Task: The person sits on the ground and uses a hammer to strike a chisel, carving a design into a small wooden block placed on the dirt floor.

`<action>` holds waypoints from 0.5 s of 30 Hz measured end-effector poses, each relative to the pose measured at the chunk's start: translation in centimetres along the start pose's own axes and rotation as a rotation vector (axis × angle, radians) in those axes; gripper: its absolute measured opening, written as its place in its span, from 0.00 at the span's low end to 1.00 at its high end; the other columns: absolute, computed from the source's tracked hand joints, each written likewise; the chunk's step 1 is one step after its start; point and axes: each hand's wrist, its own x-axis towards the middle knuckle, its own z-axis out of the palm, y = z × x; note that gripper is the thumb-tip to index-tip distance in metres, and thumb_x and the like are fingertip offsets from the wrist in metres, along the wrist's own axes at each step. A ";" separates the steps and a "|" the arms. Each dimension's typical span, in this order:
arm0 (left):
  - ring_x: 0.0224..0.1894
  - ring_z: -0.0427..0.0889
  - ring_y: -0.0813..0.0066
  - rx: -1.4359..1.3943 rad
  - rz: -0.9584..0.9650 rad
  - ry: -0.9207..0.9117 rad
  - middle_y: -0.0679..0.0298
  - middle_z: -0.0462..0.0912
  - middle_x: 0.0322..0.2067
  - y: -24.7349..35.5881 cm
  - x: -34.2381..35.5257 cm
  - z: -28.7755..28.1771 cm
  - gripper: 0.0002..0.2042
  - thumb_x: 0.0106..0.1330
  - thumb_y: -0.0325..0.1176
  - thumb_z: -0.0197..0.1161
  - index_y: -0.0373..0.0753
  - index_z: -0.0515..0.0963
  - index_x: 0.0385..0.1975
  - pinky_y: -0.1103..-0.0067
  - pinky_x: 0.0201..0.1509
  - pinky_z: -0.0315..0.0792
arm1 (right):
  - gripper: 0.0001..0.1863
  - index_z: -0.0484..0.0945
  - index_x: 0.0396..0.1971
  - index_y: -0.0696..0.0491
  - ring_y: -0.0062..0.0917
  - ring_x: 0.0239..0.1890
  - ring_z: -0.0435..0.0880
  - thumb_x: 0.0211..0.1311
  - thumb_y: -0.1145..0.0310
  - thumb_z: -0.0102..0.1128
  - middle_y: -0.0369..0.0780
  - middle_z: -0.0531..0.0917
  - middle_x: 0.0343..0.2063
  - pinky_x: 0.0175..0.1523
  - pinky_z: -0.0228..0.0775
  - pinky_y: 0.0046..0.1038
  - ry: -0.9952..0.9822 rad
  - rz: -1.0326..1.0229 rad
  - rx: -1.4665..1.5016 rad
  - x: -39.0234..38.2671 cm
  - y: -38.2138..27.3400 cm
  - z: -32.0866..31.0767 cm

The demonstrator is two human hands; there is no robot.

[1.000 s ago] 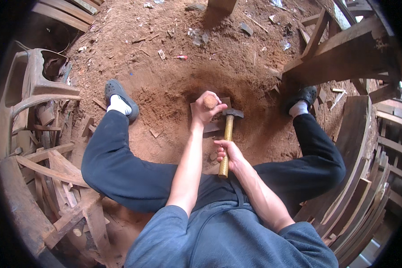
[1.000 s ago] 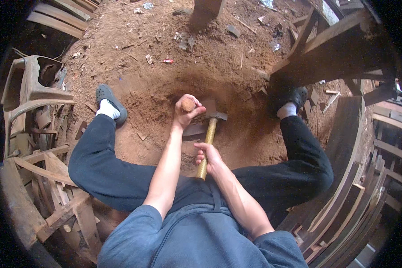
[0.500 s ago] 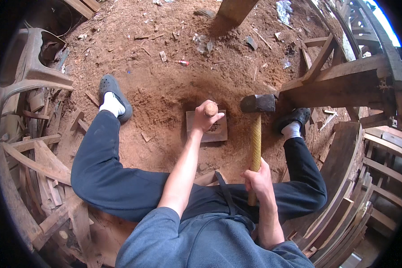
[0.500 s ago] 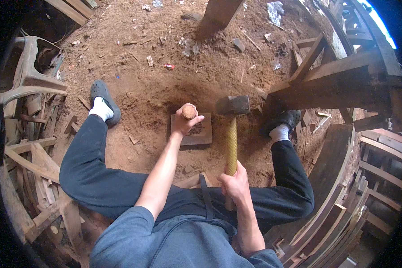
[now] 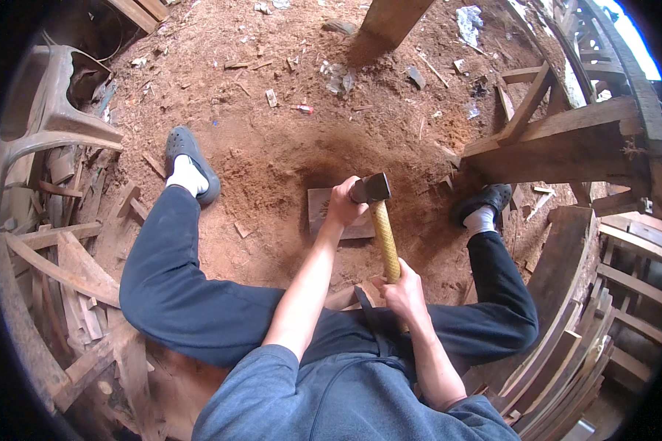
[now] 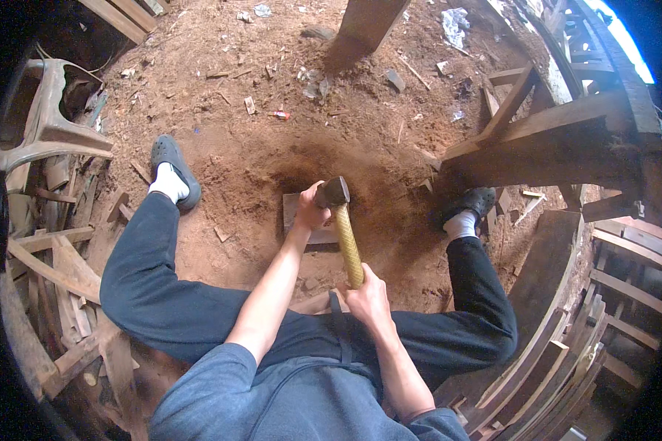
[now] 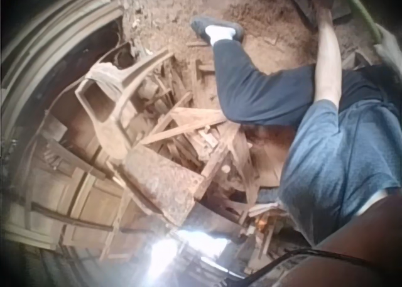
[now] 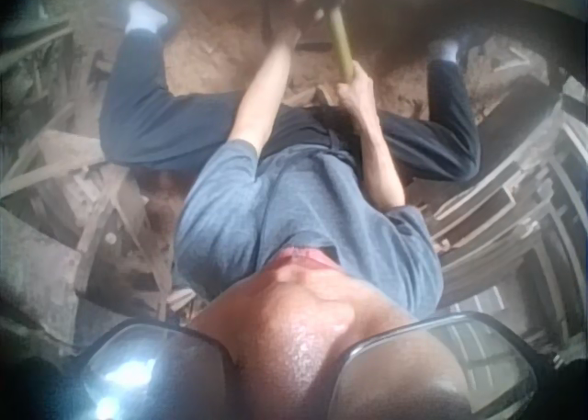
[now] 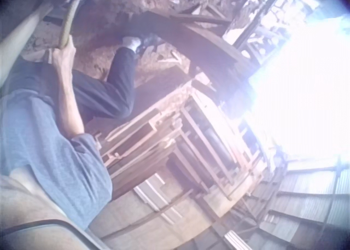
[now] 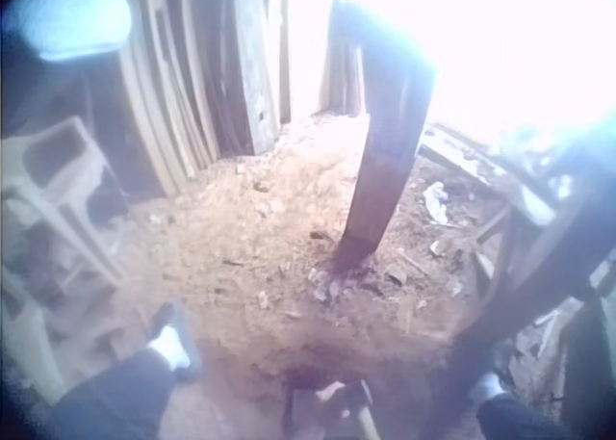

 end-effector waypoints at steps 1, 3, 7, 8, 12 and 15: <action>0.33 0.79 0.51 -0.011 -0.018 -0.012 0.53 0.78 0.26 0.2 0.1 0.1 0.12 0.41 0.24 0.65 0.37 0.73 0.28 0.69 0.33 0.74 | 0.20 0.73 0.40 0.59 0.44 0.39 0.82 0.48 0.66 0.67 0.54 0.81 0.31 0.41 0.70 0.38 -0.014 0.042 -0.001 0.1 0.2 0.0; 0.32 0.80 0.52 -0.024 -0.062 -0.029 0.54 0.79 0.26 0.7 0.2 0.2 0.13 0.41 0.25 0.66 0.37 0.73 0.28 0.69 0.33 0.74 | 0.21 0.73 0.40 0.60 0.35 0.35 0.81 0.46 0.67 0.67 0.48 0.81 0.29 0.39 0.70 0.35 0.005 -0.003 0.061 0.4 0.5 0.1; 0.31 0.81 0.56 0.022 -0.046 -0.017 0.55 0.80 0.25 1.1 0.3 0.4 0.12 0.42 0.27 0.67 0.37 0.74 0.28 0.71 0.34 0.75 | 0.17 0.73 0.35 0.60 0.20 0.25 0.75 0.45 0.71 0.67 0.36 0.77 0.21 0.31 0.67 0.26 -0.079 0.103 0.233 0.3 0.3 -1.2; 0.31 0.81 0.58 0.002 -0.068 -0.028 0.55 0.80 0.25 1.1 0.3 0.4 0.12 0.42 0.27 0.66 0.36 0.74 0.28 0.72 0.35 0.75 | 0.15 0.71 0.32 0.57 0.18 0.18 0.71 0.43 0.75 0.66 0.34 0.74 0.18 0.22 0.63 0.23 -0.076 0.021 0.332 -0.1 -0.1 -2.0; 0.28 0.81 0.63 -0.112 -0.052 0.024 0.58 0.79 0.24 0.5 0.1 0.5 0.12 0.41 0.28 0.67 0.35 0.74 0.26 0.75 0.35 0.74 | 0.14 0.68 0.25 0.54 0.16 0.10 0.68 0.39 0.81 0.63 0.32 0.69 0.13 0.12 0.59 0.20 0.082 -0.068 0.381 -3.0 -3.0 -6.9; 0.28 0.82 0.65 -0.112 -0.048 0.030 0.58 0.80 0.24 0.3 -0.5 0.7 0.10 0.42 0.28 0.66 0.35 0.75 0.26 0.76 0.34 0.74 | 0.14 0.66 0.25 0.54 0.14 0.10 0.67 0.44 0.83 0.64 0.32 0.70 0.14 0.13 0.57 0.18 0.225 -0.352 0.634 -6.6 -5.4 -10.5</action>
